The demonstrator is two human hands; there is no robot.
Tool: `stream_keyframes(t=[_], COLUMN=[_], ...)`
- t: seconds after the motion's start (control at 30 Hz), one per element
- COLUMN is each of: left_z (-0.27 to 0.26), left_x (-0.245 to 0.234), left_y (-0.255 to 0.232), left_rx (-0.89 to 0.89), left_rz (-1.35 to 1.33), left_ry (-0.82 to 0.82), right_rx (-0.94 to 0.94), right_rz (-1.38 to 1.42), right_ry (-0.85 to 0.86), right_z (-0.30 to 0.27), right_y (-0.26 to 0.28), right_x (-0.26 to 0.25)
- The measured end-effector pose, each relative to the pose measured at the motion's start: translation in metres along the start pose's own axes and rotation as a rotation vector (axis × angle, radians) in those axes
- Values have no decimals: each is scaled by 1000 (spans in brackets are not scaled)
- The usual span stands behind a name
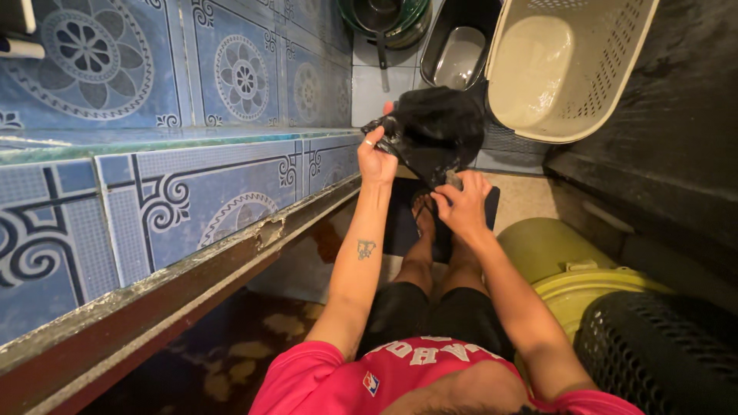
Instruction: The person places cardboard waste into a black trash bag, ties it securely, and sets it aside. They then use a ladle to transfer water from a green bucket into a white laundry basket and finally wash their hands at the sink.
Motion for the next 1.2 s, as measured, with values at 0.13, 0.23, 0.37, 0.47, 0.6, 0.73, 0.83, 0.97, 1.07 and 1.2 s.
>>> stream_keyframes(t=[0.13, 0.23, 0.37, 0.47, 0.6, 0.73, 0.83, 0.97, 1.07, 1.2], left_z=[-16, -30, -44, -49, -52, -49, -46, -40, -38, -35], left_x=[11, 22, 50, 66, 79, 83, 86, 93, 100, 110], left_y=[0, 7, 16, 8, -7, -16, -14, -7, -6, -8], left_rx=[-50, -112, -177, -191, -171, -155, -144, -149, -132, -132], left_rz=[18, 51, 158, 203, 231, 223, 212, 212, 201, 145], left_ry=[59, 43, 131, 156, 205, 222, 224, 231, 220, 236], right_rx=[128, 299, 433, 487, 70, 201, 331, 490, 629, 633], right_rz=[288, 769, 1221, 942, 356, 157, 282, 402, 256, 314], right_ry=[92, 195, 426, 541, 315, 326, 282, 185, 67, 26], right_z=[11, 20, 41, 48, 72, 71, 51, 27, 14, 6], right_y=[-43, -69, -67, -59, -46, -51, -62, -92, -114, -126], right_x=[16, 56, 124, 148, 117, 82, 56, 44, 47, 62])
Point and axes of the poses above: each hand's wrist, its own z-axis towards the middle knuckle, its own x-axis out of the palm, y = z × x, the point moved 5 cm from there along z, towards the middle knuckle, and after that the axes turned 10 degrees about -z, right-handed, at the moved point
